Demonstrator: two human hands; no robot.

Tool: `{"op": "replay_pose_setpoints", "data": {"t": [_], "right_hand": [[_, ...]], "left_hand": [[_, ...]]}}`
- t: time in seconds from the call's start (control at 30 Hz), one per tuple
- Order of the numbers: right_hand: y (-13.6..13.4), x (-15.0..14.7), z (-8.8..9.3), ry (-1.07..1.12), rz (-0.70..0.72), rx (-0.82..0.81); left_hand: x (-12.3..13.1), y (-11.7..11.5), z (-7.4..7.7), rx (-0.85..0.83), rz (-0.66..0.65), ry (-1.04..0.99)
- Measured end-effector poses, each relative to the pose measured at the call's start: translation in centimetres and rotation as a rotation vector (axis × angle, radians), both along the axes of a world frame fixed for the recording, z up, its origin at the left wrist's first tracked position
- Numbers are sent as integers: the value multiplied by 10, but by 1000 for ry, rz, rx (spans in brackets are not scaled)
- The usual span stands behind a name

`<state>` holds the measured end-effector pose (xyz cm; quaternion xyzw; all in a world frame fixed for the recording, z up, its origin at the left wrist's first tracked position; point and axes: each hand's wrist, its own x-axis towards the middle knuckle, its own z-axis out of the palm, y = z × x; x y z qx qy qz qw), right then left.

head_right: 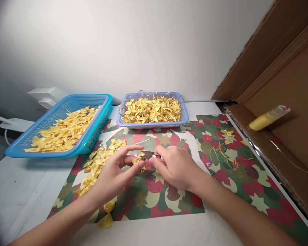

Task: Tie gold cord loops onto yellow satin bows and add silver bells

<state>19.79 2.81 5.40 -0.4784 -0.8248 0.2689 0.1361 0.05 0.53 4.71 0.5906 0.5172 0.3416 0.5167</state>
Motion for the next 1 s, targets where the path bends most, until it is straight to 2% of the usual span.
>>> {"op": "replay_pose_setpoints", "data": {"t": [0.23,0.63,0.73,0.9,1.0], "right_hand": [[-5,-6,-4,-49,-9,-8],[-5,-8,-11,16,-25,-13],[-3,-6,-12,52,-33,-25],[3,1,-8,170,-74,-16],[8,7,-5,208,-108,23]], "left_hand": [[-1,-2,-4,39,28,55],[2,-3,-5,51,24,98],[2,-3,-5,3,16,39],[1,1,-4,-191,35,-239],[1,4,-3,-246,14,-289]]}}
